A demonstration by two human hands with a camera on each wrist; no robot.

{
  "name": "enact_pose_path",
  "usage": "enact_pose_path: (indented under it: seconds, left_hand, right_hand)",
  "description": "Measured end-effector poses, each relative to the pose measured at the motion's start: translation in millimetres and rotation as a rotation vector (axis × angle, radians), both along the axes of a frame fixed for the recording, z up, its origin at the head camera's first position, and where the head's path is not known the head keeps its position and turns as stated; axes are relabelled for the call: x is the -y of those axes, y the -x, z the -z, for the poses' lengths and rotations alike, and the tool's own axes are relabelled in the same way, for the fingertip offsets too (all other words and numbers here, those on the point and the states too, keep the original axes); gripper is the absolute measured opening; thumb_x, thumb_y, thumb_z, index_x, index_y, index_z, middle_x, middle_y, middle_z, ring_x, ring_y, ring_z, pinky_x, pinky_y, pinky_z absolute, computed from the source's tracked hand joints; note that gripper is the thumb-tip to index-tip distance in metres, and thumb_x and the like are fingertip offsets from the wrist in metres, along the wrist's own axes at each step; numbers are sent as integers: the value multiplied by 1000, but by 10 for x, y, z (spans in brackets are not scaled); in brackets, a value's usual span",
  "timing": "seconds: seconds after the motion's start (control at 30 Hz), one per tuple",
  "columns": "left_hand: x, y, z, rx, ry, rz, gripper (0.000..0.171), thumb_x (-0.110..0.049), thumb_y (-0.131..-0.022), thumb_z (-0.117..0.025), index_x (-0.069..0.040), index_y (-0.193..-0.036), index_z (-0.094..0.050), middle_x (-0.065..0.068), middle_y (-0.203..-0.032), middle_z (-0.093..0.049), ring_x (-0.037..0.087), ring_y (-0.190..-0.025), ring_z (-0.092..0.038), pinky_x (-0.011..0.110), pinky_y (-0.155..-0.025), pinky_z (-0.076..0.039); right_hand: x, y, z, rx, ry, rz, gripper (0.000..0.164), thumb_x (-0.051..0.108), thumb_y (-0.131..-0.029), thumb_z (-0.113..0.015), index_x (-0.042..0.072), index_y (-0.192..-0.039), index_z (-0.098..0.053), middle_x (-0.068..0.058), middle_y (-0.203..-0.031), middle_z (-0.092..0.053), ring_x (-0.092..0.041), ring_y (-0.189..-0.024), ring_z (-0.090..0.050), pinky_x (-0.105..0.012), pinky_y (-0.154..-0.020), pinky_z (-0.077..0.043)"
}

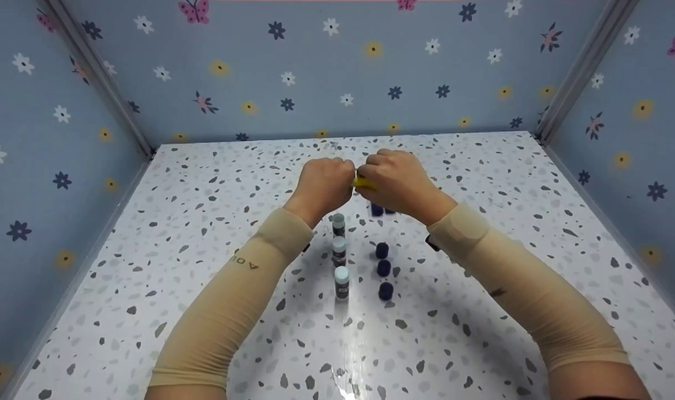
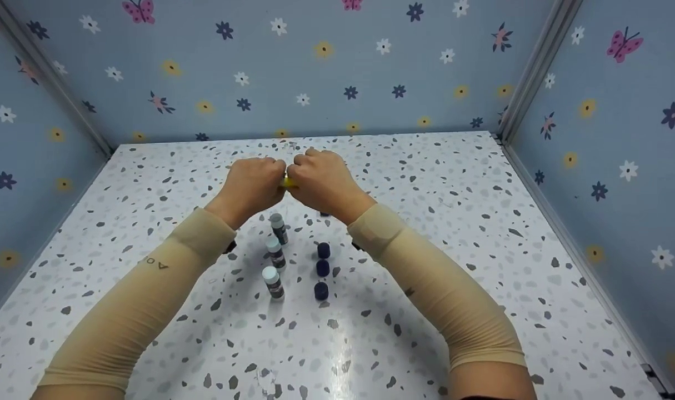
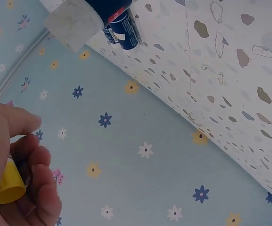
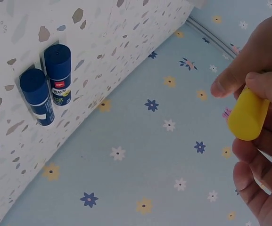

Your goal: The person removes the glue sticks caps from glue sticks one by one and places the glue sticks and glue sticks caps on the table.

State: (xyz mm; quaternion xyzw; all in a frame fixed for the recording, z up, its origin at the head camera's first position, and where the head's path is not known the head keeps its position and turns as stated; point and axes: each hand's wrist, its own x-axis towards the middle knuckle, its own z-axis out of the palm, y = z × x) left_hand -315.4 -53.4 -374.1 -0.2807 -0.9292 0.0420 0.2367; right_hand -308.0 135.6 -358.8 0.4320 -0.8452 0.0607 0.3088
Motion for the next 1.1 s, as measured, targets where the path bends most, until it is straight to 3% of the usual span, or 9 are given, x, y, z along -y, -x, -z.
enact_pose_path:
  seconds: [0.1,0.3,0.4,0.63,0.87,1.1]
  left_hand:
    - [5,-10,-2,0,-4,-5,21,-14,-103,-69,-5,-83,-71,9,-70,-69,22,-56,-61,40,-53,-59]
    - [30,-11,-1,-12,-15,-15,18,-19,-101,-74,-2,-95,-77,12,-80,-78,27,-65,-73,40,-63,-65]
    - [47,-11,-7,-8,-28,-19,18,-20,-100,-75,-2,-99,-78,13,-84,-80,28,-67,-75,40,-65,-66]
    - [76,-7,-16,27,-48,-13,17,-16,-99,-74,0,-101,-77,14,-85,-79,29,-69,-75,43,-67,-65]
    - [93,-17,-7,43,-15,-1,18,-17,-101,-73,0,-104,-77,13,-87,-79,27,-69,-74,40,-69,-66]
    - [100,-35,7,53,-19,13,16,-16,-101,-72,0,-99,-77,12,-83,-78,26,-66,-72,39,-68,-66]
  right_hand:
    - [-17,-7,-2,41,16,6,12,15,-91,-84,4,-93,-79,-11,-81,-75,-29,-68,-64,-43,-65,-59]
    - [-67,-16,-25,160,29,79,41,26,-89,-92,1,-119,-79,-14,-104,-81,-33,-90,-75,-47,-80,-63]
    - [-85,-20,-35,197,25,109,45,28,-89,-92,1,-123,-77,-15,-108,-81,-34,-94,-76,-48,-81,-64]
    - [-115,-14,-8,335,21,134,47,30,-96,-85,1,-130,-74,-18,-115,-80,-36,-102,-76,-51,-90,-63]
    - [-153,25,34,500,-19,78,39,27,-104,-75,2,-134,-70,-16,-122,-77,-34,-107,-73,-48,-98,-60]
    - [-162,19,38,569,-21,50,27,17,-106,-72,0,-128,-71,-17,-112,-75,-31,-94,-69,-47,-90,-60]
